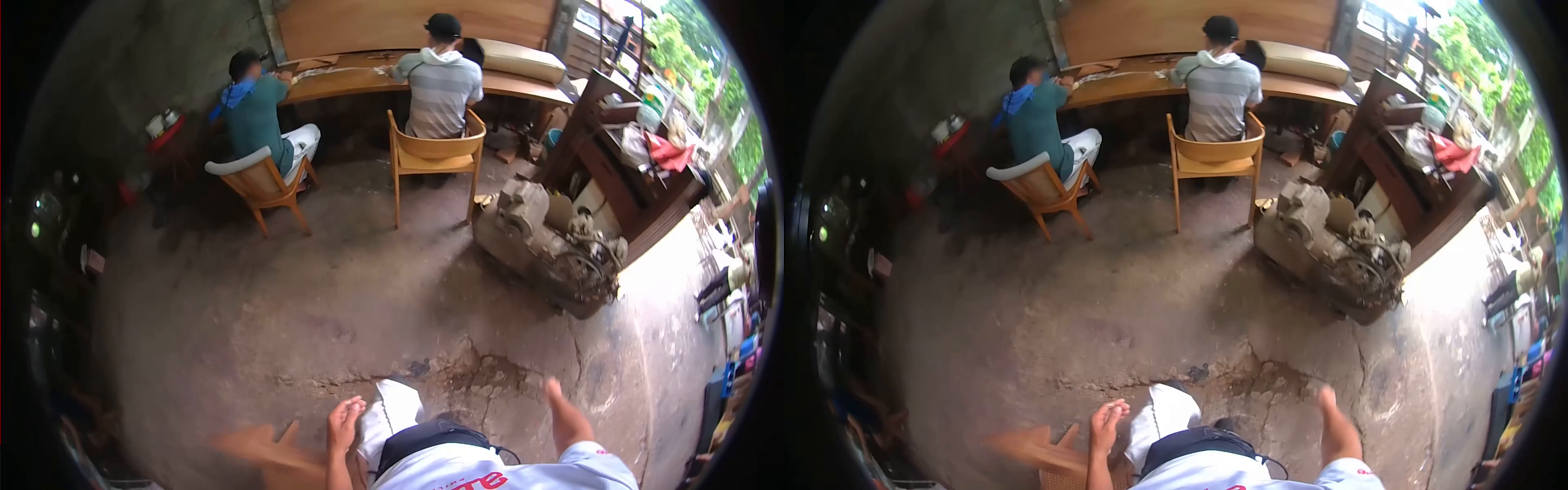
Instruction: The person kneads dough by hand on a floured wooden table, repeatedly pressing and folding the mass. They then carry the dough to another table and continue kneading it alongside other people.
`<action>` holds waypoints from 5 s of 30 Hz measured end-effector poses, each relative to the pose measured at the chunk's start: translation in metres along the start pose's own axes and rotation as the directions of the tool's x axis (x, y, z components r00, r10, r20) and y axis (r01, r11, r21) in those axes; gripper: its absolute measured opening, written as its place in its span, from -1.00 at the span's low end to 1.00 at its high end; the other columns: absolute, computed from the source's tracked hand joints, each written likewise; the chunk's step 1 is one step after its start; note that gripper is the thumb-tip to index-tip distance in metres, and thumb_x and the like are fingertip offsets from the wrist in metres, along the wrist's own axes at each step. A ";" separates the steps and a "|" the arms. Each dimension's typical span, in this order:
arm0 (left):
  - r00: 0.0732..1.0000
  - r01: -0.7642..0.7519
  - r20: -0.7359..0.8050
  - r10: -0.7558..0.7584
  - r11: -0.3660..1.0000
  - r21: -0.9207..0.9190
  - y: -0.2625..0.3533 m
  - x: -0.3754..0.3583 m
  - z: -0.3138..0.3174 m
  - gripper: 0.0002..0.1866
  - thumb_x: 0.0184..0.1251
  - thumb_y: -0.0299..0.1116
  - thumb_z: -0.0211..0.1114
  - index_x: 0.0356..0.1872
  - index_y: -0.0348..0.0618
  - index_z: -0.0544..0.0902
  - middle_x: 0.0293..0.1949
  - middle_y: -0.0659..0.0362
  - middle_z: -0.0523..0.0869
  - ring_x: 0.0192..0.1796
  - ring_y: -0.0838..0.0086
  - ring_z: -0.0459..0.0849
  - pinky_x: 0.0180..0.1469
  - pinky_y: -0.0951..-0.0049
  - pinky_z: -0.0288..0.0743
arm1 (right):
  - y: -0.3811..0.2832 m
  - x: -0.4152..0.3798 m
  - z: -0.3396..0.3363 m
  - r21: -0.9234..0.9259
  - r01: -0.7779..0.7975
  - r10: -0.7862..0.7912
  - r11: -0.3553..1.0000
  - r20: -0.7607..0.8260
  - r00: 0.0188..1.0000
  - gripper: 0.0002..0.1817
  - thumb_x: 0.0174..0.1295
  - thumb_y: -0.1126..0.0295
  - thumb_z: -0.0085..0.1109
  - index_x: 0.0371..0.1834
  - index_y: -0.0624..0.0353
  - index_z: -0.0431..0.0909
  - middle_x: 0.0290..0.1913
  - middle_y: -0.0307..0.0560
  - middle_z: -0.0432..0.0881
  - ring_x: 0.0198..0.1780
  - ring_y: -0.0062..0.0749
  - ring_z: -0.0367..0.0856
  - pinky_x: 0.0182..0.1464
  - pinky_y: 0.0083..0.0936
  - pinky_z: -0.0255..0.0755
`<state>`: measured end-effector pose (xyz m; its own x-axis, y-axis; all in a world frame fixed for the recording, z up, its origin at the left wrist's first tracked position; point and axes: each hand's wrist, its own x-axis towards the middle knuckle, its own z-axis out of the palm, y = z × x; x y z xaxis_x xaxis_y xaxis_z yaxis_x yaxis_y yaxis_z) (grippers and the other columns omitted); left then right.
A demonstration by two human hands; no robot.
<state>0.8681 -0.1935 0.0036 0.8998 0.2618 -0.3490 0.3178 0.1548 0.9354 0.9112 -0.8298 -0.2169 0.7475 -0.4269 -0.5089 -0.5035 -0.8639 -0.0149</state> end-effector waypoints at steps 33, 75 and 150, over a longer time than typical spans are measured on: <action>0.850 0.411 -0.450 -0.273 0.879 0.242 0.212 0.893 -0.067 -0.80 0.49 -0.26 0.19 -0.12 -0.18 0.62 -0.24 0.24 0.68 -0.19 0.53 0.61 -0.20 0.46 0.50 | -1.052 0.460 -0.545 0.621 0.580 -0.594 0.527 -0.219 0.774 -0.71 0.31 0.29 0.16 -0.01 0.16 0.71 -0.08 0.17 0.74 0.00 0.11 0.71 0.06 -0.17 0.56; 0.756 -0.179 0.043 0.653 0.143 0.974 0.516 1.696 -0.117 -0.45 0.61 -0.10 -0.16 0.43 -0.24 0.29 0.48 0.01 0.31 0.54 0.13 0.18 0.60 0.14 -0.03 | -1.198 1.019 -0.710 0.381 0.088 0.204 0.920 -0.659 0.724 -0.27 0.15 -0.01 0.39 0.39 -0.04 0.46 0.44 0.20 0.31 0.47 0.20 0.21 0.46 0.04 0.15; 0.498 -0.848 0.839 0.219 0.323 0.419 0.718 1.546 0.545 -0.40 0.30 -0.08 0.47 0.22 -0.30 0.61 0.37 -0.24 0.46 0.24 0.13 0.63 0.15 0.21 0.58 | -1.304 0.914 -0.800 0.057 -0.419 -0.414 -0.906 -0.318 0.853 -0.28 0.35 -0.14 0.19 0.36 0.18 0.43 0.32 0.18 0.53 0.36 0.08 0.50 0.44 0.09 0.36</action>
<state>2.6503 -0.1965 0.1659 0.7686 -0.6349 0.0781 -0.5352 -0.5714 0.6222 2.5976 -0.3080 0.0255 0.9839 -0.0910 -0.1540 0.1182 0.9769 0.1778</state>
